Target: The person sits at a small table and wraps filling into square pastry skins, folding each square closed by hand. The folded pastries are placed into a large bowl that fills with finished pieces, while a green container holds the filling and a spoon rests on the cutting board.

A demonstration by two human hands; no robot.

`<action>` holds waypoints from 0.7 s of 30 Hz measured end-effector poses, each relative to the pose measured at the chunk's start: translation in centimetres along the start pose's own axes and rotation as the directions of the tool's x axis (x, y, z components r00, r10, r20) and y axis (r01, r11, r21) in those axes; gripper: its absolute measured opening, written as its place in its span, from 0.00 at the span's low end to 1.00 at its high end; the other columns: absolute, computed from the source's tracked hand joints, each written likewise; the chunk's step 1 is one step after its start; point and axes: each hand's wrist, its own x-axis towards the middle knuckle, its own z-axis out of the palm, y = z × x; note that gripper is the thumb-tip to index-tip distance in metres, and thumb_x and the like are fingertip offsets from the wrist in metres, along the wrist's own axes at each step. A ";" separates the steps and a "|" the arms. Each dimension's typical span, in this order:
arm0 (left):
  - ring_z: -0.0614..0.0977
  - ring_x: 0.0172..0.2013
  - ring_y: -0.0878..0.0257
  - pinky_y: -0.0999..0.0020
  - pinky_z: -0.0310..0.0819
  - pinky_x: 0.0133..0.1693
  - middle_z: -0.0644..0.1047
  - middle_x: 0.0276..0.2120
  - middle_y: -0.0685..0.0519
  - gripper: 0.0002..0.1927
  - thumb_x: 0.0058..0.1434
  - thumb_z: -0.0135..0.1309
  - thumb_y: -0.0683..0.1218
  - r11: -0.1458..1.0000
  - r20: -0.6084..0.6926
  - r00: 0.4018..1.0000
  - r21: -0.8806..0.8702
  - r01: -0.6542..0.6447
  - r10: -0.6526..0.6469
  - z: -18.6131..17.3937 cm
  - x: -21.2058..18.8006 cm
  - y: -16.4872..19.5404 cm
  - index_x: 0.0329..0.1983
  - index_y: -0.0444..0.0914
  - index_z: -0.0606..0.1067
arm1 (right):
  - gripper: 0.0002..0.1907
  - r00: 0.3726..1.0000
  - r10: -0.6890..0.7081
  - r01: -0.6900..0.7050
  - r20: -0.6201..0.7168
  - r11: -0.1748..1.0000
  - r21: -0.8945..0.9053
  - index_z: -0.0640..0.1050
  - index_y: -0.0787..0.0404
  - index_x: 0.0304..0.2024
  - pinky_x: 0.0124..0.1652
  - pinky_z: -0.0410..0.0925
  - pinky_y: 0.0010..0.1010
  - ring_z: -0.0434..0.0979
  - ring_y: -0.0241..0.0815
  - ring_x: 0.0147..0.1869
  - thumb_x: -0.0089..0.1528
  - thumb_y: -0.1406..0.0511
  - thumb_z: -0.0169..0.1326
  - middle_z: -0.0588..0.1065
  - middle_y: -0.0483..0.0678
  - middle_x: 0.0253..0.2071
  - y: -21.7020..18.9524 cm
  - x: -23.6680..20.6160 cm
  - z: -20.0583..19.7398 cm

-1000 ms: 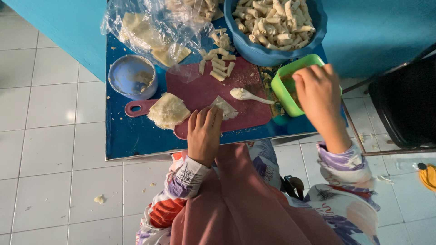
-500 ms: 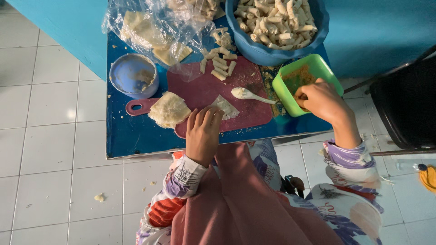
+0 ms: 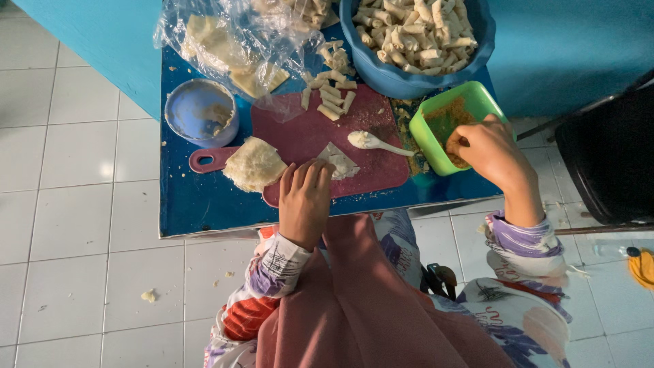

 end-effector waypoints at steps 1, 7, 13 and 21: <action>0.76 0.59 0.54 0.49 0.64 0.65 0.76 0.53 0.50 0.17 0.60 0.52 0.40 1.000 -0.007 1.000 -0.003 0.009 -0.009 0.0 0.1 0.0 0.53 0.36 0.76 | 0.07 1.000 -0.006 0.006 -0.009 1.000 0.009 0.85 0.56 0.35 0.54 0.66 0.45 0.75 0.59 0.46 0.60 0.64 0.57 0.82 0.52 0.35 0.1 -0.1 -0.1; 0.76 0.57 0.56 0.52 0.66 0.63 0.76 0.52 0.52 0.17 0.62 0.54 0.42 0.999 -0.060 0.998 0.013 -0.030 0.031 0.2 0.4 0.1 0.54 0.38 0.78 | 0.07 1.000 -0.001 0.001 -0.012 1.000 0.011 0.85 0.55 0.35 0.52 0.68 0.45 0.78 0.58 0.45 0.60 0.65 0.56 0.81 0.54 0.34 -0.1 0.0 -0.6; 0.77 0.56 0.57 0.51 0.66 0.63 0.76 0.51 0.53 0.18 0.61 0.54 0.42 0.999 -0.067 0.997 0.049 -0.024 0.027 0.5 0.3 -0.3 0.55 0.38 0.78 | 0.07 1.000 -0.015 0.016 -0.021 0.999 0.047 0.85 0.56 0.34 0.52 0.68 0.44 0.78 0.57 0.45 0.60 0.65 0.57 0.81 0.53 0.33 -0.1 -0.2 -0.8; 0.77 0.54 0.56 0.50 0.64 0.62 0.77 0.51 0.53 0.18 0.62 0.55 0.43 1.000 -0.060 0.998 0.002 -0.012 0.013 0.4 0.1 -0.5 0.56 0.40 0.77 | 0.07 0.998 0.043 -0.042 -0.043 0.999 0.035 0.85 0.56 0.35 0.50 0.67 0.44 0.75 0.58 0.44 0.60 0.62 0.60 0.80 0.52 0.32 -0.2 -0.6 -1.9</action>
